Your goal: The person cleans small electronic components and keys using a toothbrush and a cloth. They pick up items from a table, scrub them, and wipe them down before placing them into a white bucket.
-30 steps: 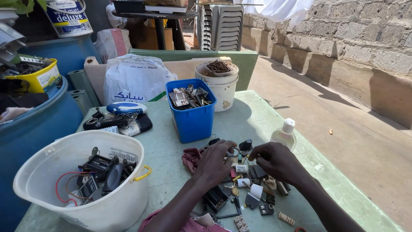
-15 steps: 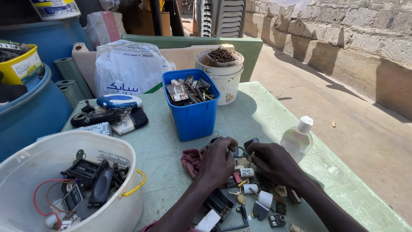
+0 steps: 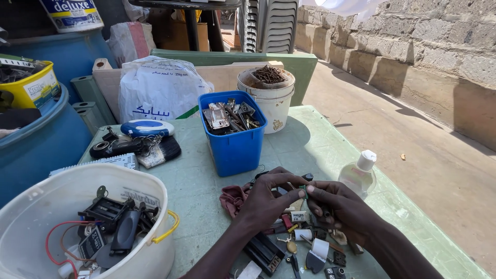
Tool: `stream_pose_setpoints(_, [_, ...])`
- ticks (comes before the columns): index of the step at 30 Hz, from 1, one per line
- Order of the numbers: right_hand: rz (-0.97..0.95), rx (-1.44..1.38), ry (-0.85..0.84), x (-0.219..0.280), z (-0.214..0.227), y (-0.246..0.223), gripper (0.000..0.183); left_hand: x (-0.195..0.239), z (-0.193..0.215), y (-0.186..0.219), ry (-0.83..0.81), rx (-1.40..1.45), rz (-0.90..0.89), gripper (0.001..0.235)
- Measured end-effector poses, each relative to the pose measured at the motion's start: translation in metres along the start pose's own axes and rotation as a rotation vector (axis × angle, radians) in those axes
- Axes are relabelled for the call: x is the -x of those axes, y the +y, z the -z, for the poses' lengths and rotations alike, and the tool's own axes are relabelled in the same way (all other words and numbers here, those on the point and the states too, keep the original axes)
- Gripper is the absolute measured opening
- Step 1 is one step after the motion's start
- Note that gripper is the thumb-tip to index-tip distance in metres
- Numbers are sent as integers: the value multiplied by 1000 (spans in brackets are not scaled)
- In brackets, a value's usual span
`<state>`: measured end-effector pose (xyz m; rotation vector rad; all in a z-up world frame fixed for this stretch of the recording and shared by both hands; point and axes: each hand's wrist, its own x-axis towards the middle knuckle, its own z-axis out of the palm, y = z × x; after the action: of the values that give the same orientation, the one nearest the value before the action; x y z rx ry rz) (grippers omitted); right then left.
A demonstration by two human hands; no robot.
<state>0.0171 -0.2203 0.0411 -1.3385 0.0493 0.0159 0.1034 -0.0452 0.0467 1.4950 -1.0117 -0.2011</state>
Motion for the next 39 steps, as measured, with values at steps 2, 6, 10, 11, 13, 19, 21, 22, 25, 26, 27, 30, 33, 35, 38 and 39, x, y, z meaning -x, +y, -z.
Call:
stream_pose_setpoints(2, [-9, 25, 25, 5, -11, -3, 34, 0, -1, -3, 20, -24, 8, 22])
stream_pose_setpoints(6, [24, 29, 159, 2, -15, 1, 37, 2, 3, -8, -68, 99, -20, 50])
stream_pose_setpoints(10, [-52, -148, 310, -11, -6, -11, 31, 9, 6, -8, 116, -112, 5, 59])
stream_pose_setpoints(11, [-1, -159, 245, -13, -11, -18, 33, 14, 5, -4, 166, -309, -9, 49])
stream_pose_setpoints(13, [47, -177, 164, -20, -48, -37, 36, 30, 7, 1, 225, -519, -15, 41])
stream_pose_setpoints(19, [417, 172, -292, -17, -235, -84, 26, 59, -2, -36, 83, -775, -105, 11])
stream_pose_setpoints(21, [600, 496, -432, -17, -297, -81, 26, 57, 2, -40, 27, -791, -62, 10])
stream_pose_setpoints(22, [605, 492, -433, -30, -314, -67, 26, 54, 2, -42, 26, -797, -62, 10])
stream_pose_setpoints(25, [702, 906, -581, -62, -351, -30, 49, 53, 2, -44, -58, -821, 1, 38])
stream_pose_setpoints(26, [685, 1143, -631, -68, -352, -21, 32, 52, 3, -43, -64, -817, 9, 39])
stream_pose_setpoints(27, [659, 1380, -677, -74, -353, -13, 15, 52, 4, -42, -70, -814, 16, 40])
stream_pose_setpoints(30, [615, 1408, -789, -78, -334, 3, 29, 53, 3, -40, -77, -792, 45, 44])
stream_pose_setpoints(33, [789, 1158, -727, -64, -318, -24, 26, 60, 1, -24, -46, -769, 23, 43])
stream_pose_setpoints(35, [851, 1050, -565, -38, -295, -51, 22, 61, -8, -18, -41, -744, 1, 42])
stream_pose_setpoints(38, [976, 897, -229, -40, -237, -65, 16, 64, -3, -12, 9, -729, -28, 40])
stream_pose_setpoints(39, [1025, 852, -37, -47, -214, -66, 14, 66, 1, -10, 37, -723, -38, 40])
